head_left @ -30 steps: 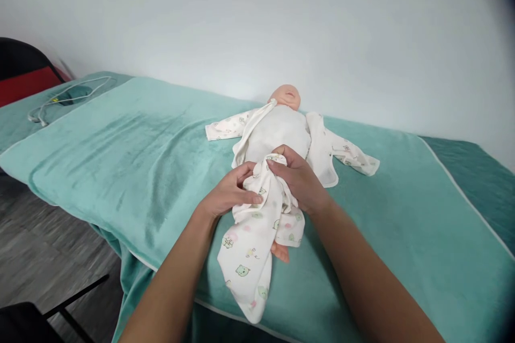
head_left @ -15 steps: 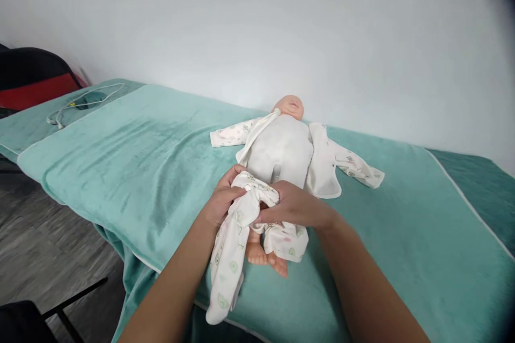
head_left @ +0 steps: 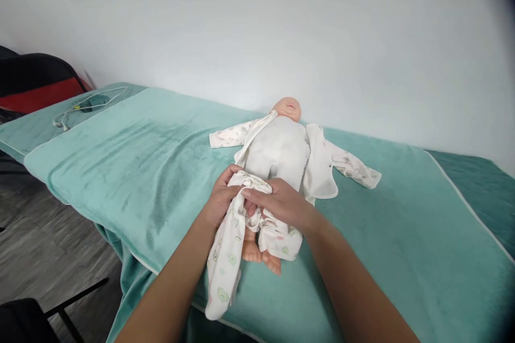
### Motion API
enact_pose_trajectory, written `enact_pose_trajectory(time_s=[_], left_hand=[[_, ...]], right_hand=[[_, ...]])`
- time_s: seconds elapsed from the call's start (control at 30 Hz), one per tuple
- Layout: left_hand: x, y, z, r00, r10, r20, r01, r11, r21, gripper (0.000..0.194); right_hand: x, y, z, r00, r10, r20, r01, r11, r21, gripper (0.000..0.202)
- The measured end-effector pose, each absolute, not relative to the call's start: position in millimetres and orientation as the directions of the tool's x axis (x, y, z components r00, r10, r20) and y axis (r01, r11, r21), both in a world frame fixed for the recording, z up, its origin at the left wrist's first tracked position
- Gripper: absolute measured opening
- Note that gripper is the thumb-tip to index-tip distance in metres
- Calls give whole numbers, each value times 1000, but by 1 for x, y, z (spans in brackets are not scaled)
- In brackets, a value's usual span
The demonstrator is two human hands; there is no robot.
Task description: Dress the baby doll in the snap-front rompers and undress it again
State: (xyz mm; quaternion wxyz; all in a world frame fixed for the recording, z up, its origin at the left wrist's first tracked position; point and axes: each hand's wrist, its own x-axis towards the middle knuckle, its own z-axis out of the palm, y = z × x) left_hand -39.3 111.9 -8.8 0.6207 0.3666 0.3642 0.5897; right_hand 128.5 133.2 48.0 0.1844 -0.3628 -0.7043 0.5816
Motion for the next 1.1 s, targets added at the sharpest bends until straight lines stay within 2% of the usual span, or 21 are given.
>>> enact_pose_trajectory(time_s=[0.1,0.23,0.3,0.43,0.5,0.57,0.63,0.83,0.97,1.03,1.1], left_hand=[[-39,110,-8,81,997,13,-484,28,875,35],[-38,109,-7,180,983,37,-474,54,879,49],[-37,110,-7,161,986,37,-477,45,878,54],[-37,112,-8,99,994,40,-509,16,861,48],[-38,113,-9,101,994,38,-528,21,849,44],[-38,113,-10,109,993,34,-531,30,847,42],[-38,113,-10,111,994,24,-517,37,855,40],[-35,112,-8,114,992,-45,-472,95,876,42],[-36,107,-7,211,977,16,-455,83,887,57],[-37,104,-6,254,967,-13,-404,118,907,64],[-36,100,-6,264,963,-62,-380,163,910,59]], right_hand=[[128,132,49,-702,702,-120,243,77,-967,48],[127,128,54,-602,775,-193,320,12,-947,45],[127,126,56,-589,785,-192,328,15,-945,38],[130,126,60,-634,752,-182,349,68,-935,18],[133,127,61,-693,698,-179,354,113,-929,18],[136,129,59,-747,652,-130,285,137,-949,22],[138,132,55,-740,669,-75,186,96,-978,26],[137,138,45,-533,842,-79,48,-63,-997,22],[131,137,45,-355,934,-49,122,-6,-993,19],[129,136,45,-281,959,-24,159,22,-987,17],[127,136,45,-265,964,-10,183,40,-982,15]])
